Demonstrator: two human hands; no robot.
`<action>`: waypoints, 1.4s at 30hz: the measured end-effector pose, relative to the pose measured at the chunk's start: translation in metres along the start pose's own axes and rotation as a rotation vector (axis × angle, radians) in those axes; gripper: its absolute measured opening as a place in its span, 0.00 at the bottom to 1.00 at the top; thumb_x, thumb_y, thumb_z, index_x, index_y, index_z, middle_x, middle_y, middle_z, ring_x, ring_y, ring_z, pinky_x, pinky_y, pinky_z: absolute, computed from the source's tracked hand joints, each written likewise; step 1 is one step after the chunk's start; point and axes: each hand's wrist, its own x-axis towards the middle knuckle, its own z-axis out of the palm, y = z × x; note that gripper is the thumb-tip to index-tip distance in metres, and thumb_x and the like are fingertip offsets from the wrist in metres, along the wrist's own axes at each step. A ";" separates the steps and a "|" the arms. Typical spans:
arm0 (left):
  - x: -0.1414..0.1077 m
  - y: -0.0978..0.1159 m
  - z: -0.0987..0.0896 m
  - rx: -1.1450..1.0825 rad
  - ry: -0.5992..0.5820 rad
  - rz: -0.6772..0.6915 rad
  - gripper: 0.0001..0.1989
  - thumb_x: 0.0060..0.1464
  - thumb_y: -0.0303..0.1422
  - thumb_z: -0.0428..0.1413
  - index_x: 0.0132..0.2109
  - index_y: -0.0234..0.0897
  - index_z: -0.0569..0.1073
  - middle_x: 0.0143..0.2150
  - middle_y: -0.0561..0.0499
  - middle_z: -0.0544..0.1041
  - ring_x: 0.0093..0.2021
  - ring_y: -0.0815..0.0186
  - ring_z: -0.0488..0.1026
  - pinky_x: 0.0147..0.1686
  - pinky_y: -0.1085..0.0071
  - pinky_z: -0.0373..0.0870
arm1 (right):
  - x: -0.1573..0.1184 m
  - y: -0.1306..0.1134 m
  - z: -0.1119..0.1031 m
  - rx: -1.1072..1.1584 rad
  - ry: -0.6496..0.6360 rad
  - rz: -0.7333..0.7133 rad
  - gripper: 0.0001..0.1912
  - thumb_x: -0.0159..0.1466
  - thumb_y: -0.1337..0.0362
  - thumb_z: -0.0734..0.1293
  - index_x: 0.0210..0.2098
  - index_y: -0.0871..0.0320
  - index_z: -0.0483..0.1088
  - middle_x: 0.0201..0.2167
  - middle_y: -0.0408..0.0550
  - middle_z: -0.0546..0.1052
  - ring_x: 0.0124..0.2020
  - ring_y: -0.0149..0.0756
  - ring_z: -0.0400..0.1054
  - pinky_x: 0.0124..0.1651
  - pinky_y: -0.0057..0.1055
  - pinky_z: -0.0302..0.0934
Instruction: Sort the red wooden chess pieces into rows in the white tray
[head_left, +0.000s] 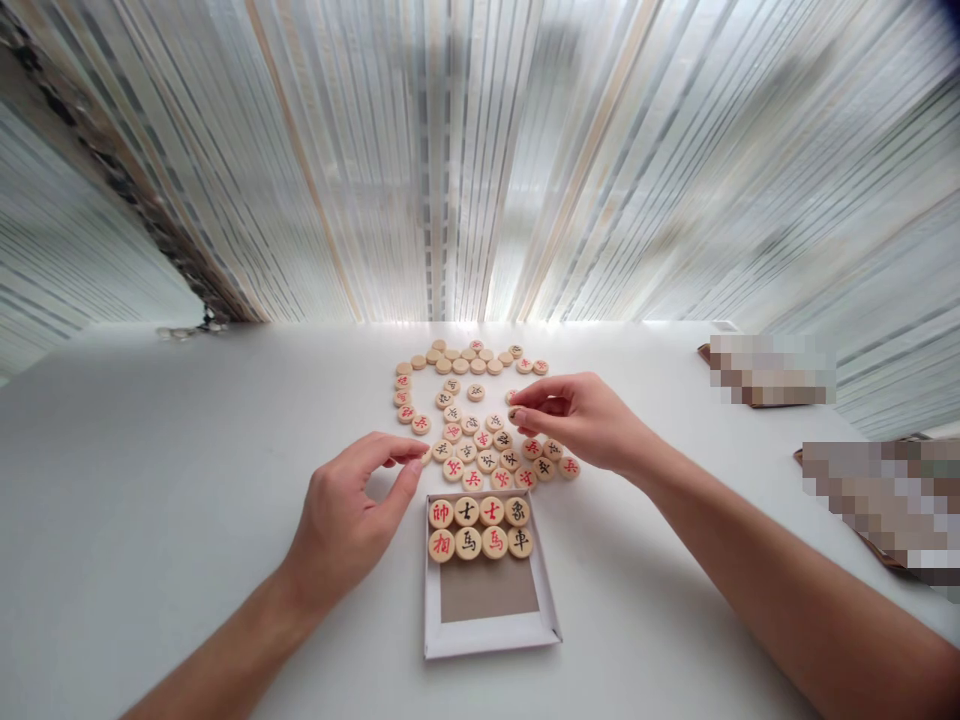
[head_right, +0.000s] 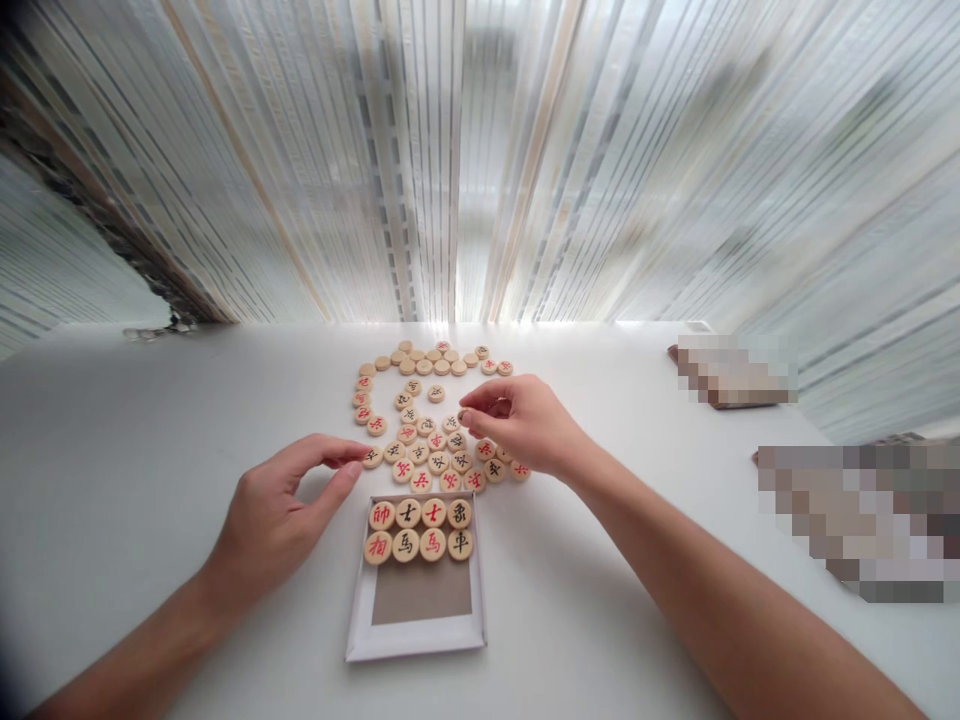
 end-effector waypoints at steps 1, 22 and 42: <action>-0.001 0.002 0.000 -0.013 0.004 0.018 0.09 0.65 0.35 0.59 0.45 0.39 0.83 0.43 0.47 0.86 0.44 0.58 0.82 0.37 0.68 0.79 | -0.005 -0.002 0.002 0.080 -0.006 0.038 0.13 0.63 0.57 0.76 0.41 0.61 0.82 0.36 0.54 0.85 0.37 0.43 0.82 0.39 0.35 0.76; -0.031 0.050 0.013 -0.796 -0.340 -0.311 0.07 0.61 0.37 0.67 0.41 0.39 0.85 0.38 0.46 0.88 0.39 0.55 0.86 0.42 0.62 0.85 | -0.096 -0.025 0.065 0.768 -0.128 0.128 0.15 0.54 0.60 0.86 0.37 0.58 0.83 0.29 0.46 0.83 0.27 0.32 0.76 0.33 0.26 0.73; -0.034 0.049 0.014 -0.690 -0.297 -0.238 0.06 0.62 0.35 0.65 0.38 0.40 0.86 0.37 0.47 0.87 0.36 0.59 0.84 0.38 0.66 0.85 | -0.101 -0.025 0.067 0.760 -0.085 0.129 0.11 0.57 0.59 0.84 0.36 0.54 0.85 0.35 0.49 0.84 0.32 0.37 0.80 0.37 0.31 0.79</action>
